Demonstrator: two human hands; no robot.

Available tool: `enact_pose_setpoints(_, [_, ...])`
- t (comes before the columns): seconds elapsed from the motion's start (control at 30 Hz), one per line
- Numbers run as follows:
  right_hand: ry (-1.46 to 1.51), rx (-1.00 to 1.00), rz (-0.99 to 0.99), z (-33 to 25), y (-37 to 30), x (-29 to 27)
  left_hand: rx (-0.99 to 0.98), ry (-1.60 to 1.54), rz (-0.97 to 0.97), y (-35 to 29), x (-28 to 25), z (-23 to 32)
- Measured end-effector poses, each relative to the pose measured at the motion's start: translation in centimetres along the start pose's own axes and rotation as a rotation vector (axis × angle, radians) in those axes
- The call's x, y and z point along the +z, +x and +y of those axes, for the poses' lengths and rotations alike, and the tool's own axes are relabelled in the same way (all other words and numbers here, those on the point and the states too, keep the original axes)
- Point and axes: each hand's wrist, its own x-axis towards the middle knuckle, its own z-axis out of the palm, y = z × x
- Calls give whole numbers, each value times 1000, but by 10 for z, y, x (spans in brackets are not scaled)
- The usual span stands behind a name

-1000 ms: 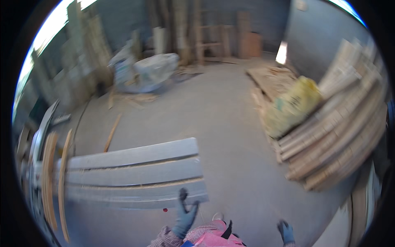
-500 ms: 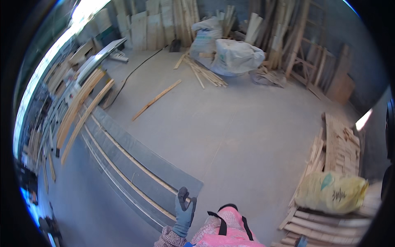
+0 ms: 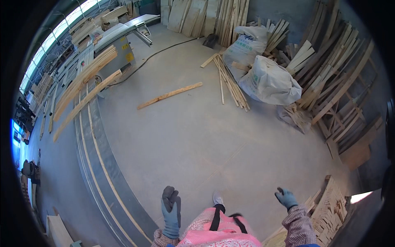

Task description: The person uses a sliding table saw to cut multiple wooden planks into shorter pieces. They position each plank against the fence, slide the saw carriage to make the cut, and then stack the finished pieces on the table.

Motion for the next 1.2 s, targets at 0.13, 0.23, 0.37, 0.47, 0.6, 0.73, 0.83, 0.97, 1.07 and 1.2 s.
enact_pose_setpoints(0.13, [215, 145, 1, 92, 0, 71, -19, 69, 87, 58, 29, 7])
enact_pose_setpoints(0.23, [256, 415, -215, 112, 9, 80, -111, 53, 237, 115, 46, 2])
enact_pose_setpoints(0.37, [207, 432, -330, 95, 99, 72, -293, 78, 403, 208, 83, -10])
enact_pose_setpoints(0.47, [-1, 128, -283, 89, 227, 81, -365, 89, 486, 288, 115, -16])
enact_pose_setpoints(0.6, [103, 18, -257, -161, 524, -23, -430, 20, 388, 363, 132, -9])
enact_pose_setpoints(0.73, [175, -107, -256, -377, 691, -121, -328, -5, 542, 475, 192, 28])
enact_pose_setpoints(0.83, [43, -139, -285, -439, 779, -112, -355, 11, 515, 557, 198, 20])
enact_pose_setpoints(0.97, [-271, -154, -313, -474, 872, -62, -463, -22, 381, 680, 228, -50])
enact_pose_setpoints(1.07, [-463, -123, -476, -511, 940, -11, -507, -107, 484, 771, 280, -91])
enact_pose_setpoints(1.2, [-556, -311, -477, -542, 1055, 91, -517, -398, 401, 850, 330, -188])
